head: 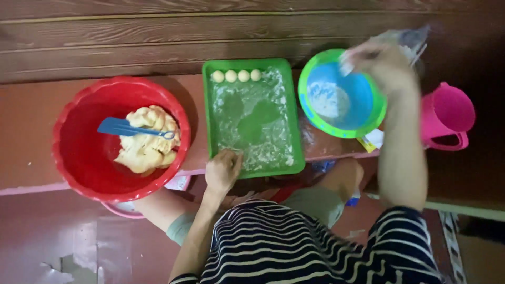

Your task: The person is taking dough from a bowl, rolling it into small balls using their hands, and arranging them on a tray.

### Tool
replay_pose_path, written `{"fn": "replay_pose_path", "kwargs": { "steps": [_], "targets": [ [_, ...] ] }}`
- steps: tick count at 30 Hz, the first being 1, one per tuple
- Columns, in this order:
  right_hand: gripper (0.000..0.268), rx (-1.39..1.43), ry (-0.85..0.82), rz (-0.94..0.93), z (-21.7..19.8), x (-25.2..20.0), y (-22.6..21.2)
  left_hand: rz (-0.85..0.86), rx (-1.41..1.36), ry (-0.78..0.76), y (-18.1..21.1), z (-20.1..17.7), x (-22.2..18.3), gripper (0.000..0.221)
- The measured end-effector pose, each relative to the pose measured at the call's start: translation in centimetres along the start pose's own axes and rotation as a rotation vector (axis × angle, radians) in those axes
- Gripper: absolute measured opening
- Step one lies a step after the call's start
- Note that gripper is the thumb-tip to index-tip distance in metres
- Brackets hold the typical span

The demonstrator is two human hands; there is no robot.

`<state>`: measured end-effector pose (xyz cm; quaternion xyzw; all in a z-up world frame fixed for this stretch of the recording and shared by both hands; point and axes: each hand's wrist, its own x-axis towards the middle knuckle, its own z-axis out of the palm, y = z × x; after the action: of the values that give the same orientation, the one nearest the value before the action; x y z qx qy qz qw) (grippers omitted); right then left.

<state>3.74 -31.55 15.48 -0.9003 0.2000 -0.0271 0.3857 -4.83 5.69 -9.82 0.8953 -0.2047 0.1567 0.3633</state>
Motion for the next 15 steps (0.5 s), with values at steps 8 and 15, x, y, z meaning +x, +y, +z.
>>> {"fn": "replay_pose_path", "kwargs": {
  "steps": [8, 15],
  "targets": [
    [0.014, -0.066, -0.152, -0.497, 9.0, -1.9, -3.1, 0.047, 0.109, 0.011, 0.0, 0.0, 0.1, 0.033],
    [0.01, -0.299, -0.157, -0.544, 12.7, -0.9, 0.8, 0.037, 0.159, 0.025, 0.2, -0.1, -0.4, 0.036]
  ]
}}
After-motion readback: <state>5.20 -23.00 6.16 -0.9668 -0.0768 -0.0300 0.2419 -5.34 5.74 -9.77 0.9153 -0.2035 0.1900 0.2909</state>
